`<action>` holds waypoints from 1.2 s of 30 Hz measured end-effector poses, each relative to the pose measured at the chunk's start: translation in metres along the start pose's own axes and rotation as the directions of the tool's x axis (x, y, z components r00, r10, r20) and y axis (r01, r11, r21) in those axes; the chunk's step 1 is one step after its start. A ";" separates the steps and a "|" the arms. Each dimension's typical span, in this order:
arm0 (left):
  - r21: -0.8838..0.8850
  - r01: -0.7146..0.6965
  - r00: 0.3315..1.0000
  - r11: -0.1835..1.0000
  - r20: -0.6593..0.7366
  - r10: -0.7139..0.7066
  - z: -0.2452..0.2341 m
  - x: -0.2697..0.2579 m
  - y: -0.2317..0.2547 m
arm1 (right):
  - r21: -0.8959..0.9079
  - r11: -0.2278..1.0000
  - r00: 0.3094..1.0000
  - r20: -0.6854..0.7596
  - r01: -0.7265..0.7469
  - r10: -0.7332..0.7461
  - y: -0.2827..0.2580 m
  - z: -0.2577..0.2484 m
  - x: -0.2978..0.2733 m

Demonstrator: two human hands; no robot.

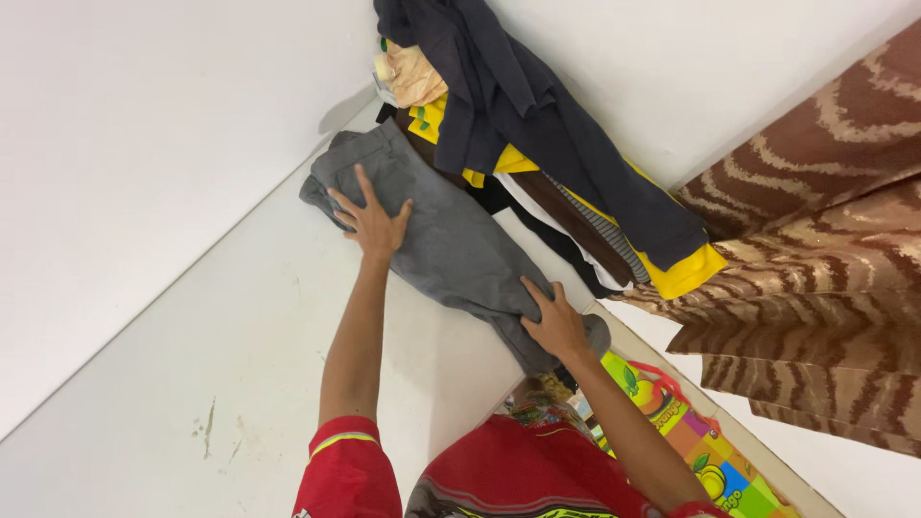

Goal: The person removes various garments from a white closet shelf, folds them by hand, and places them on a nearby white table. Items handled include a yellow t-shirt, a beige towel, a dark blue t-shirt, grey pants, dark shorts, white shorts, olive cargo pants, and a black t-shirt.

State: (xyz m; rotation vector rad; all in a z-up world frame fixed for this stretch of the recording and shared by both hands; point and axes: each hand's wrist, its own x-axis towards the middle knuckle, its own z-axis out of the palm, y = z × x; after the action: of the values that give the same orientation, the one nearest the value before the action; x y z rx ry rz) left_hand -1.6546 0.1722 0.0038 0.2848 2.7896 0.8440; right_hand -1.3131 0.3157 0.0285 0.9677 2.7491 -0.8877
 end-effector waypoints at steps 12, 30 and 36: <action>0.290 -0.017 0.990 0.957 0.141 -0.025 0.043 0.055 0.002 | -0.113 0.992 0.996 -0.060 0.055 -0.062 -0.008 0.008 0.063; 0.158 -0.013 0.962 0.987 0.270 -0.030 0.022 0.120 0.030 | -0.046 0.998 0.937 -0.346 0.038 -0.052 0.081 0.006 -0.010; -0.103 -0.157 0.963 0.982 0.203 0.175 0.000 0.104 0.000 | 0.277 0.958 0.919 -0.392 0.072 0.044 0.103 0.042 -0.035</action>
State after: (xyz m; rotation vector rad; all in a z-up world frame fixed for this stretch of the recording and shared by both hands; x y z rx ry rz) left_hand -1.7541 0.1977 -0.0114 0.5663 2.5515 0.9095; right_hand -1.2277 0.3388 -0.0479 1.3080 3.0097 -1.2451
